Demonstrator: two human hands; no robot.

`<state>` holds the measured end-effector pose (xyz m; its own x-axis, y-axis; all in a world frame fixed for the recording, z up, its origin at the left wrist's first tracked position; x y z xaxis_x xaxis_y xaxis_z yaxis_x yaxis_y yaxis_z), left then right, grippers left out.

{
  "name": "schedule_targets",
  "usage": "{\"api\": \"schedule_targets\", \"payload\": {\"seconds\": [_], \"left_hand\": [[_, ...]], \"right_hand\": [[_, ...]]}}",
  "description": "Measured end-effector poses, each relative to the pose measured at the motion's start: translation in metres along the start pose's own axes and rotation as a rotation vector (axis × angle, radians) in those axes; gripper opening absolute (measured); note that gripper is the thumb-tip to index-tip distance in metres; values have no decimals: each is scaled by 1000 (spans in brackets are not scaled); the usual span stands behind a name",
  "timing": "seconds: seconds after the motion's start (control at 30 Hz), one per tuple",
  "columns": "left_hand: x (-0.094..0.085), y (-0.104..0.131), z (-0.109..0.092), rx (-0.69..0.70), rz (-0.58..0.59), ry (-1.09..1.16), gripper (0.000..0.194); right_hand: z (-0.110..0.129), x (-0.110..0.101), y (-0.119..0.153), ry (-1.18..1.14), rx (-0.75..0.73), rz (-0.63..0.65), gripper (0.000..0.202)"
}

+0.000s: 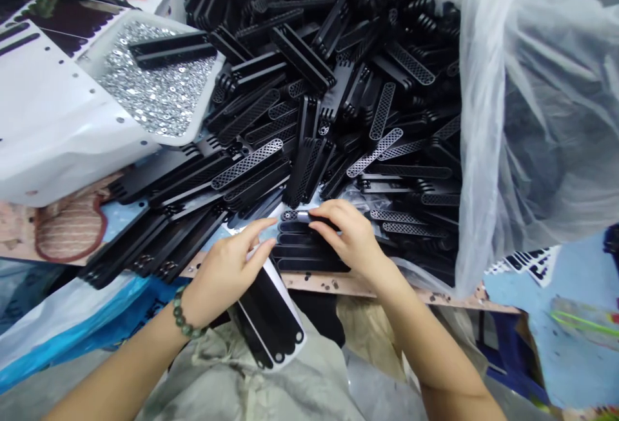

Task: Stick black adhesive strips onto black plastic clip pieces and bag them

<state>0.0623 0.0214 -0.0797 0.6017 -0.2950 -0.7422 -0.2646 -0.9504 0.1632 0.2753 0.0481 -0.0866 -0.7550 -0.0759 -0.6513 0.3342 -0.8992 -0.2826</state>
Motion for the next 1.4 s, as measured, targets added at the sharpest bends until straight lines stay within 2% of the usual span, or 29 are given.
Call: {"api": "schedule_targets", "payload": {"seconds": [0.1,0.23,0.37,0.5,0.67,0.8,0.87,0.93,1.07,1.3,1.4], "left_hand": [[-1,-12,-1,50,14,-82,41],[6,-16,3,71,46,-119,42],[10,-18,9,101,53,-125,43],[12,-18,10,142,41,-194,44],[14,-16,-2,182,46,-505,49],[13,-15,-11,202,61,-678,52],[13,-15,-12,211,65,-706,52],[14,-15,-12,224,62,-728,53],[17,-13,-11,244,36,-770,54],[15,-13,-10,252,16,-808,54],[17,-17,-10,260,2,-790,52]], "right_hand": [[-5,16,-14,78,-95,121,18],[-10,26,-19,120,-183,133,18],[-10,27,-20,141,-198,146,18],[-9,29,-23,158,-142,191,18],[-2,29,-25,207,-90,234,16],[-1,14,-21,398,5,233,23],[-9,1,-15,398,100,195,20],[-21,-7,-10,282,189,166,10],[-38,-11,-4,117,263,156,8],[-39,-10,-14,134,387,231,11],[-41,-14,-14,269,448,240,20]]}}
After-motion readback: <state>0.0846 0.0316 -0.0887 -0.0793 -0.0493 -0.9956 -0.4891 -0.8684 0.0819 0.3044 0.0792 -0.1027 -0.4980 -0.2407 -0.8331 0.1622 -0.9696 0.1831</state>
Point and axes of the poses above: each hand's wrist, its own y-axis away from the middle knuckle, its own x-axis out of the palm, z = x × y, the point moved 3 cm from there along -y, towards the middle knuckle
